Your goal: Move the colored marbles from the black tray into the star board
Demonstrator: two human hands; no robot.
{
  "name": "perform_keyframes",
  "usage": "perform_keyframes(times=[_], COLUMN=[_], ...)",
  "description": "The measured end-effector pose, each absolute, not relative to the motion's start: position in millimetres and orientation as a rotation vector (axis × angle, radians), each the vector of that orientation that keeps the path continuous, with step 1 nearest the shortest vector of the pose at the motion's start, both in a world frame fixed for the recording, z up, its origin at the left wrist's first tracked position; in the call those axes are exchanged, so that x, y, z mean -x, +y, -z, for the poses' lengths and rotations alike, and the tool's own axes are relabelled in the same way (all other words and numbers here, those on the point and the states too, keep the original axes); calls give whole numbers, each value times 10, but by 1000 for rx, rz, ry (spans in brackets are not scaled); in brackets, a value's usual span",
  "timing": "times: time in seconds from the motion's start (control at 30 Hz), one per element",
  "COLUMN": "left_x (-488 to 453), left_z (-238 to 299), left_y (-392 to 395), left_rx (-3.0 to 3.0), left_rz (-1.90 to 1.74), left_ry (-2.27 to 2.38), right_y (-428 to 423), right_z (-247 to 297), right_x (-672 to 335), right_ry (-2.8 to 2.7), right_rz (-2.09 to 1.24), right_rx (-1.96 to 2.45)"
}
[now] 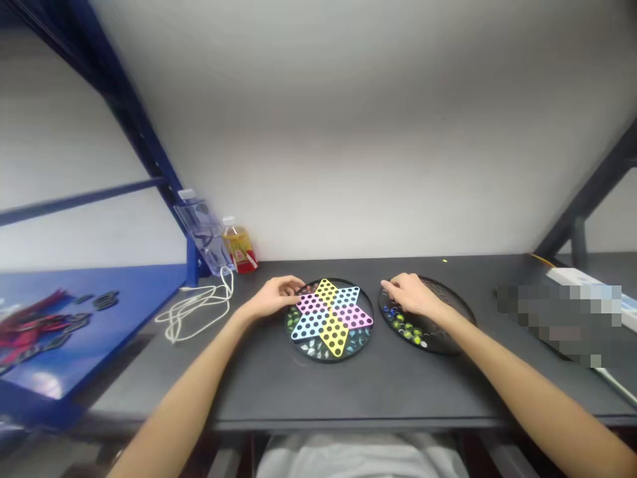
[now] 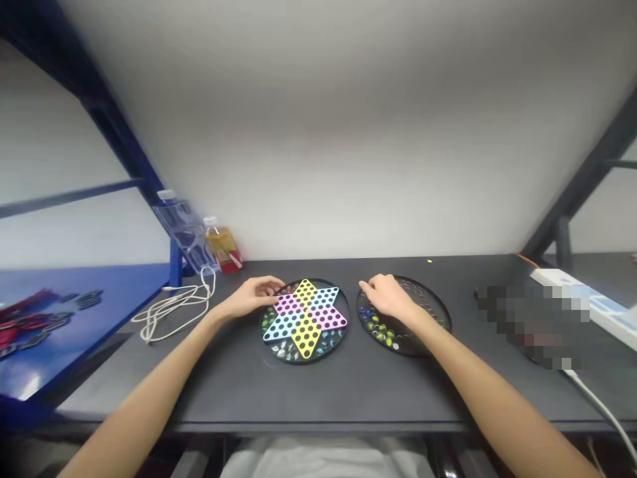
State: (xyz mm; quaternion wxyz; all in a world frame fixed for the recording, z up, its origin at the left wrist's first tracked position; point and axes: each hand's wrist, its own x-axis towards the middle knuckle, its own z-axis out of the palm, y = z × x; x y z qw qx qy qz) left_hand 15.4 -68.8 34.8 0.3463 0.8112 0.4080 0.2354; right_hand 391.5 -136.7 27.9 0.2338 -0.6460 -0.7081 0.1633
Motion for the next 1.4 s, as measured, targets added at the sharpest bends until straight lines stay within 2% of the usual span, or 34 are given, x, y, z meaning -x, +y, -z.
perform_keyframes(times=[0.57,0.77,1.03,1.3,1.4], left_x=[-169,-171,-177,-180,-178], left_z=[-360,-360,-375,-373,-371], left_y=[-696,-700,-710,-709,-705], left_rx=[-2089,-2077,-2092,-2085,-2097], left_rz=[-618,-605,-616,-618,-618], left_ry=[1040,1046,1046,1043,1041], right_y=[-1350,-1348,-1431,-1395,-1289], right_z=[-281,-228,-282,-263,-163], right_x=[-3813,-3771,-3740,-3750,-3804], right_ry=[-1832,-1721,-1773,-1527,-1304], right_rz=[-459,-654,-457,-617,-834], right_rx=[1715,1618,1595,1475,1375])
